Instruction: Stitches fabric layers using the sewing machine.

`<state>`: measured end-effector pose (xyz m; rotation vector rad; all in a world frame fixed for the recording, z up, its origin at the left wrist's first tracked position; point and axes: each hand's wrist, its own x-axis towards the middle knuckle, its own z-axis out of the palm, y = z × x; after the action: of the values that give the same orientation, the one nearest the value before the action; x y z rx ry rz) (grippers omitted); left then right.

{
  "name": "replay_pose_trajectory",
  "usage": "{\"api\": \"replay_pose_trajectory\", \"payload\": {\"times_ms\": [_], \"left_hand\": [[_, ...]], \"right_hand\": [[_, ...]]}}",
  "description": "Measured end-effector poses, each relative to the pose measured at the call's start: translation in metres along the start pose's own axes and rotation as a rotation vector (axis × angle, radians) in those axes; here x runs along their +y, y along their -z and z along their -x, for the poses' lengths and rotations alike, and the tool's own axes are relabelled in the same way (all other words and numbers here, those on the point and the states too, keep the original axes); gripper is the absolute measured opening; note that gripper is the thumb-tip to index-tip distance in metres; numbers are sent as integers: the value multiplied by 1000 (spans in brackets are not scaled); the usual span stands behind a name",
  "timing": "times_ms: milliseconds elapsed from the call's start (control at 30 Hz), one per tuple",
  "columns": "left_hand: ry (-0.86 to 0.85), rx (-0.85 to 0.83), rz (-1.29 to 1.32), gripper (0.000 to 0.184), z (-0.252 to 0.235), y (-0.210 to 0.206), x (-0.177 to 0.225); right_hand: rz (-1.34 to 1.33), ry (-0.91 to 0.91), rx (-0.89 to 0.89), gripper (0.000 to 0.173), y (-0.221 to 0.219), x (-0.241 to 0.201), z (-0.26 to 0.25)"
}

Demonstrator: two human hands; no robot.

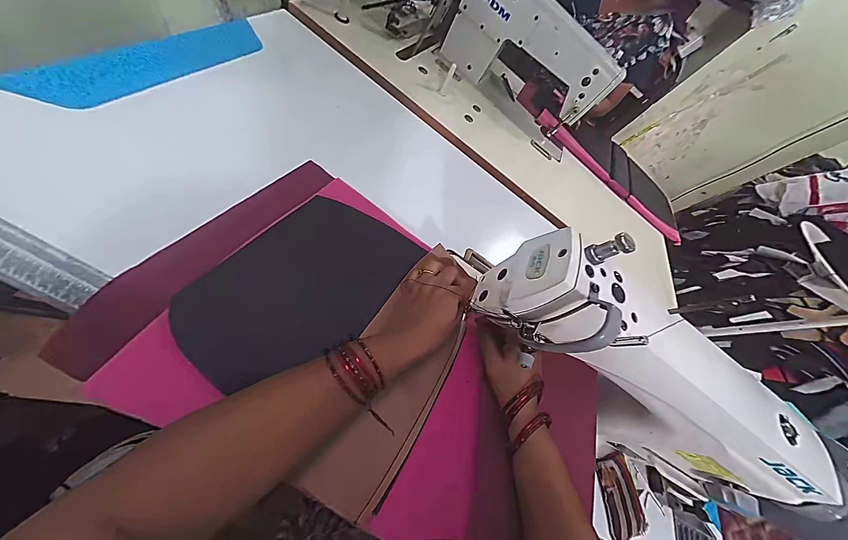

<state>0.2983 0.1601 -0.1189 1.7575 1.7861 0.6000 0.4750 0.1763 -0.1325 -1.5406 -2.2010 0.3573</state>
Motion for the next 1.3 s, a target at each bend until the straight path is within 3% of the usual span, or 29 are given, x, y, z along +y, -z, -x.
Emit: {"api": "replay_pose_trajectory", "payload": {"times_ms": [333, 500, 767, 1300], "left_hand": [[11, 27, -22, 28, 0, -1, 4], [-65, 93, -53, 24, -2, -7, -1], [32, 29, -40, 27, -2, -4, 4], [-41, 107, -73, 24, -1, -10, -1]], "right_hand": [[37, 18, -6, 31, -2, 2, 1], [64, -11, -8, 34, -1, 0, 2], [58, 13, -3, 33, -2, 0, 1], [63, -7, -7, 34, -3, -1, 0]]}}
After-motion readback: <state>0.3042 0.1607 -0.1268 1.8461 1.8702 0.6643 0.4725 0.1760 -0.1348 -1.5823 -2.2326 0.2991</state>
